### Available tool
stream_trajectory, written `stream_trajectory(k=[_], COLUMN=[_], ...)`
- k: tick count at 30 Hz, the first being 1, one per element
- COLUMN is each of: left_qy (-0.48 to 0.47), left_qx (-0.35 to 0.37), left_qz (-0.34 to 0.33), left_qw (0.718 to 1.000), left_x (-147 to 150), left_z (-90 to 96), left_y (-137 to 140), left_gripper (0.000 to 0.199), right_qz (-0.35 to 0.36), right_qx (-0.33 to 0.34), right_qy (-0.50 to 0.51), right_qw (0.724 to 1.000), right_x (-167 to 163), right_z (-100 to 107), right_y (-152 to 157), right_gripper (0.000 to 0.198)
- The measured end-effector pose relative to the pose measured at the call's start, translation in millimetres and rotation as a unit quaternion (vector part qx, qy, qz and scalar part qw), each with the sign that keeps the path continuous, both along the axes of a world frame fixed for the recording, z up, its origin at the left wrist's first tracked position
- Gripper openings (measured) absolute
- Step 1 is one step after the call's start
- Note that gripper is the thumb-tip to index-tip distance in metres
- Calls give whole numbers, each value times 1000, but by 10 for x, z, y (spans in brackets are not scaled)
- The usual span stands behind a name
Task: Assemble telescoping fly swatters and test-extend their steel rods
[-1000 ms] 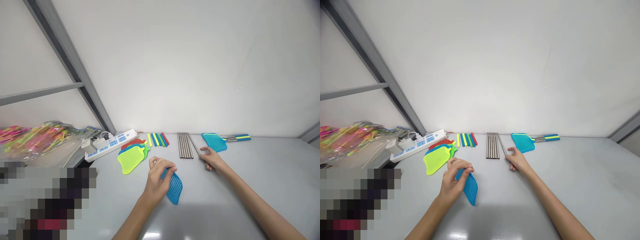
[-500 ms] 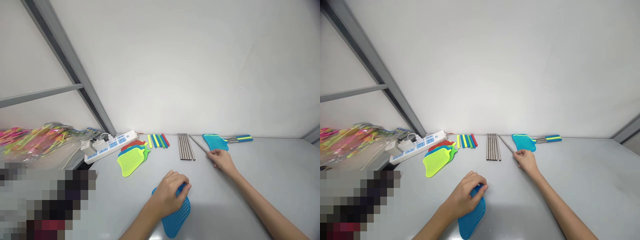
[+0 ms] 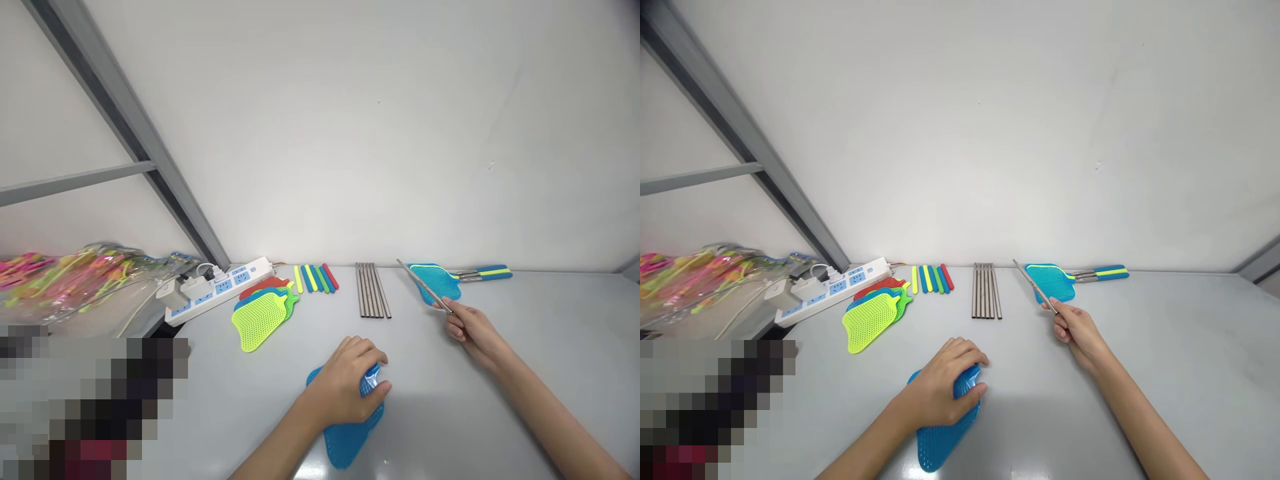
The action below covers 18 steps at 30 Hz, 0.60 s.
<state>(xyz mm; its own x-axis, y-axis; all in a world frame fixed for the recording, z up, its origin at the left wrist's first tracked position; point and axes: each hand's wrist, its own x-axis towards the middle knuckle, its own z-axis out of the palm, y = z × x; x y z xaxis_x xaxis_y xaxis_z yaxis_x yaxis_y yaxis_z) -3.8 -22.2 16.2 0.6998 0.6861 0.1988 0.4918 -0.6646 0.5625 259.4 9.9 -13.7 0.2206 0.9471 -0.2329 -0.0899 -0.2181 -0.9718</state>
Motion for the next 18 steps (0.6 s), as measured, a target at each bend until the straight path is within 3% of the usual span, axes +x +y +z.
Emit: stream_trajectory(k=[6,13,18], left_qy=[16,95,129], left_qx=[-44,-144,-147], left_qz=[22,59,75], left_qw=[999,983,978], left_x=[-102,-360,-371], left_z=[31,11,-91], left_y=[66,71,90], left_gripper=[39,93,100], right_qz=[3,-60,-112], right_qx=[-15,12,19], right_qy=[-39,-29,9], right_qw=[999,998,994], right_x=[-39,65,148], right_z=[118,82,42], right_y=[-35,-27,-4], right_gripper=[35,32,25])
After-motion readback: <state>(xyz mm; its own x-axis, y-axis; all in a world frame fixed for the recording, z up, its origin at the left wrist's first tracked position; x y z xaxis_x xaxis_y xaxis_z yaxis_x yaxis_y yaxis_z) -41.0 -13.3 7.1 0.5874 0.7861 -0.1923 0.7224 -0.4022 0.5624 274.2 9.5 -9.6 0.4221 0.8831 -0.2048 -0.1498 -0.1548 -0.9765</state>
